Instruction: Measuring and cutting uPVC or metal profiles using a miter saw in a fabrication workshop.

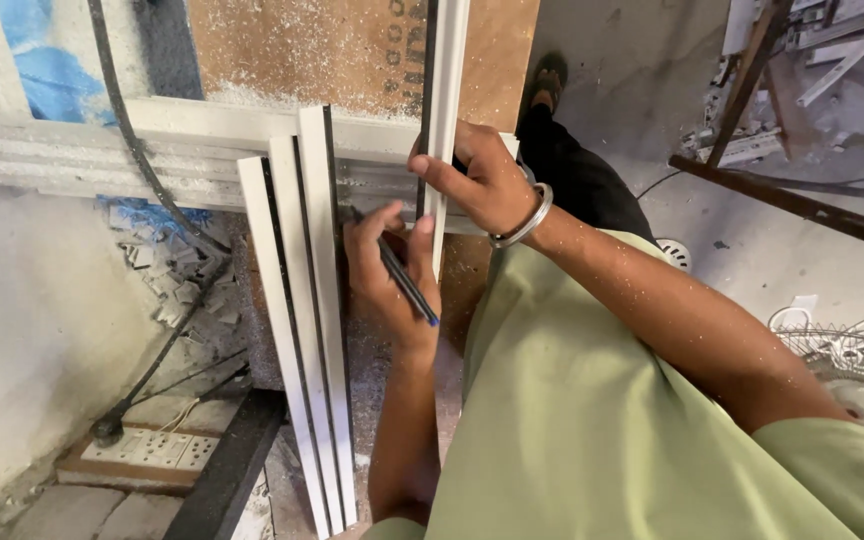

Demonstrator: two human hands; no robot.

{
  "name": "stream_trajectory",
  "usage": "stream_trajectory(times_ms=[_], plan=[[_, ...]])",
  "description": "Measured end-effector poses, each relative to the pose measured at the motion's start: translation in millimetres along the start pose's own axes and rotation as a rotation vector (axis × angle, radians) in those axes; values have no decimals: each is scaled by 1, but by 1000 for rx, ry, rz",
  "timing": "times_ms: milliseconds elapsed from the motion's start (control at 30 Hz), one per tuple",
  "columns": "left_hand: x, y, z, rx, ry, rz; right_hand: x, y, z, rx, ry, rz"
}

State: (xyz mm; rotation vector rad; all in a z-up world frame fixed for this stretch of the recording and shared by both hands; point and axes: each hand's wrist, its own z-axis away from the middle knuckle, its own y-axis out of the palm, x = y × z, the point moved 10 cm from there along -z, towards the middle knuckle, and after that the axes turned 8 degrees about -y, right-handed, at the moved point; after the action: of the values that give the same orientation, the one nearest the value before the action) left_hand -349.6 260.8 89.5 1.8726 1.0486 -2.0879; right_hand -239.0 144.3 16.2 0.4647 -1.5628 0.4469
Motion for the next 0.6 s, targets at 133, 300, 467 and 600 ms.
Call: stream_trajectory(times_ms=[133,300,467,600], plan=[[5,15,-10,128,-51,-81,-4,-1,-1,-11,-18,-5],[46,-16,39,160,-116,-154,-14,-2,1,-10,93,11],[77,-56,95,145,-265,-300,-13,2,3,10,130,14],[53,-60,94,23,13,-269,-3,-1,0,-10,-44,-2]])
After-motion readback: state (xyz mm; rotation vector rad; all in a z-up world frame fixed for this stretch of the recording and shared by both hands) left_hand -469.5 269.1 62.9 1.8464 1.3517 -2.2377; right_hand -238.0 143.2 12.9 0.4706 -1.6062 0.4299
